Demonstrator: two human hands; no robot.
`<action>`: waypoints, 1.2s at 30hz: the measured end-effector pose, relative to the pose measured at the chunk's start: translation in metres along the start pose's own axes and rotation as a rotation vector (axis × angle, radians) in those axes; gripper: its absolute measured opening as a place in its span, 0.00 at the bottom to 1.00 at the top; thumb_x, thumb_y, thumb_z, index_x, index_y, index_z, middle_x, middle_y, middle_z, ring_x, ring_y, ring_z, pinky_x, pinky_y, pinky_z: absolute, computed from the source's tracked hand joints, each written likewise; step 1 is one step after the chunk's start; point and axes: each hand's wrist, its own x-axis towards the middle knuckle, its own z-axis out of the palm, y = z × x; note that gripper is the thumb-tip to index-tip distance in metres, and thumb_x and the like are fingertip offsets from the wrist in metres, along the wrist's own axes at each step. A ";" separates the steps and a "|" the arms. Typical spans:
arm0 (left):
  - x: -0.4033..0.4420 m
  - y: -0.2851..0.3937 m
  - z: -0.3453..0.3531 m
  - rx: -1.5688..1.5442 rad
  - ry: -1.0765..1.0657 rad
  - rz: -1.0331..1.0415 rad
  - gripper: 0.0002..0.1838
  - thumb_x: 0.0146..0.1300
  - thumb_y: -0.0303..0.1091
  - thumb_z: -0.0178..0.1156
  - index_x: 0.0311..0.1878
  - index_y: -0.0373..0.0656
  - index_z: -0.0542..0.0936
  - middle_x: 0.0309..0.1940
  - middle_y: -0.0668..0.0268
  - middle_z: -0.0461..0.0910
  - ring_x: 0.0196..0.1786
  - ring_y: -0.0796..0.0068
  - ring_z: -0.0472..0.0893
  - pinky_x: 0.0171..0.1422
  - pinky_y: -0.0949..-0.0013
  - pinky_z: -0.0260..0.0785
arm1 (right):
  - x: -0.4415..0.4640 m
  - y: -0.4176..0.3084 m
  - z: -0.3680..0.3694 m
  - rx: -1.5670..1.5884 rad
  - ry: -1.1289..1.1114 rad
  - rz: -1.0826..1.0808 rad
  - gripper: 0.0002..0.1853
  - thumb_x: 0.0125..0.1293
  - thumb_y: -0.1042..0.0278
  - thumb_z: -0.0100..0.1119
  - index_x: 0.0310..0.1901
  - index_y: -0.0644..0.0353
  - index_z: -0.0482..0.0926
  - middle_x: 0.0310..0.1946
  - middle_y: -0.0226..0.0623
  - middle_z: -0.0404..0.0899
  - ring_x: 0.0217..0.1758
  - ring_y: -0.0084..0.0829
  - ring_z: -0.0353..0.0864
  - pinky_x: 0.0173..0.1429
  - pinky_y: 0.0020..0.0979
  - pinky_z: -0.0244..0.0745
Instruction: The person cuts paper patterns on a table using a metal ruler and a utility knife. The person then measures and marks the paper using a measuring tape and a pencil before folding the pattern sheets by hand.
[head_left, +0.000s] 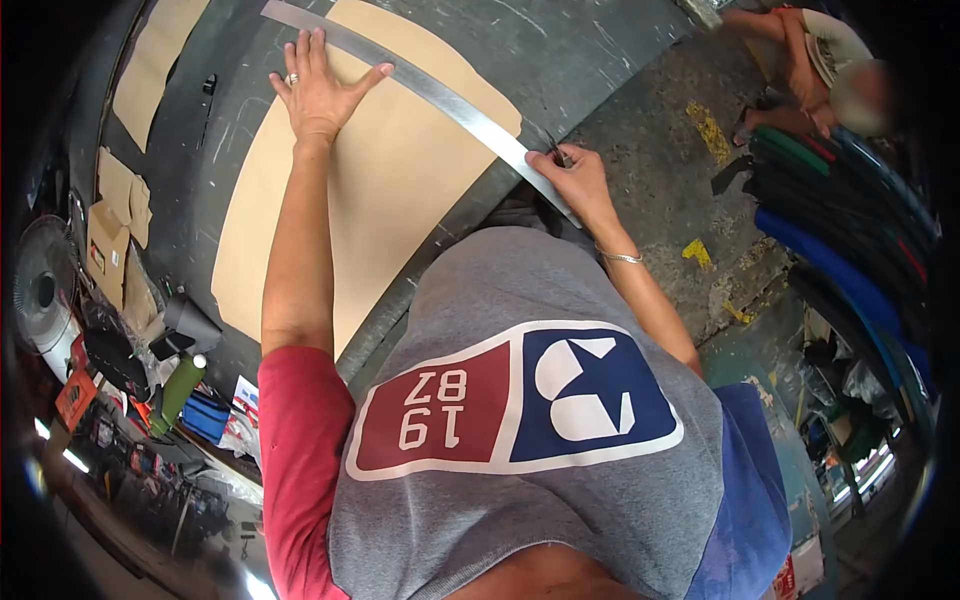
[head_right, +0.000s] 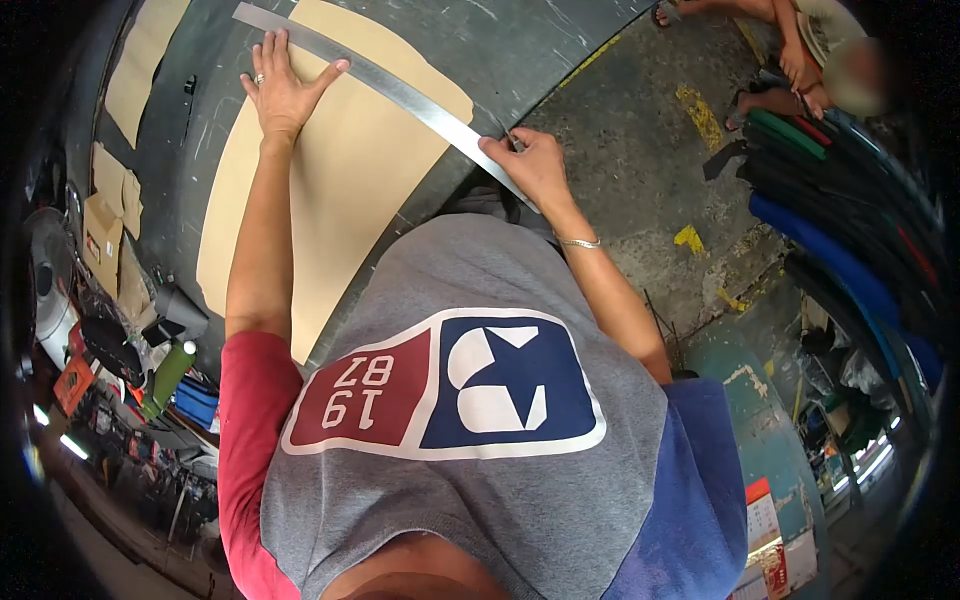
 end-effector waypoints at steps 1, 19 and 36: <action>0.000 0.000 0.000 0.001 -0.001 -0.001 0.76 0.39 0.91 0.63 0.85 0.48 0.56 0.87 0.61 0.53 0.89 0.57 0.46 0.89 0.35 0.33 | -0.001 -0.002 0.000 -0.004 -0.002 0.009 0.24 0.59 0.47 0.77 0.29 0.65 0.85 0.21 0.30 0.79 0.27 0.22 0.74 0.35 0.31 0.70; 0.000 -0.002 0.002 -0.007 0.029 0.019 0.74 0.42 0.91 0.63 0.85 0.46 0.58 0.86 0.60 0.55 0.89 0.56 0.48 0.87 0.32 0.36 | 0.002 -0.009 -0.003 0.002 -0.037 0.064 0.25 0.58 0.46 0.78 0.30 0.65 0.86 0.22 0.29 0.79 0.26 0.22 0.75 0.34 0.31 0.69; 0.001 -0.001 -0.003 0.017 0.008 -0.007 0.75 0.40 0.91 0.63 0.85 0.46 0.57 0.86 0.58 0.53 0.89 0.55 0.46 0.89 0.33 0.31 | 0.001 -0.008 -0.002 -0.058 0.004 -0.046 0.26 0.63 0.49 0.77 0.22 0.64 0.78 0.18 0.24 0.71 0.25 0.17 0.64 0.29 0.30 0.61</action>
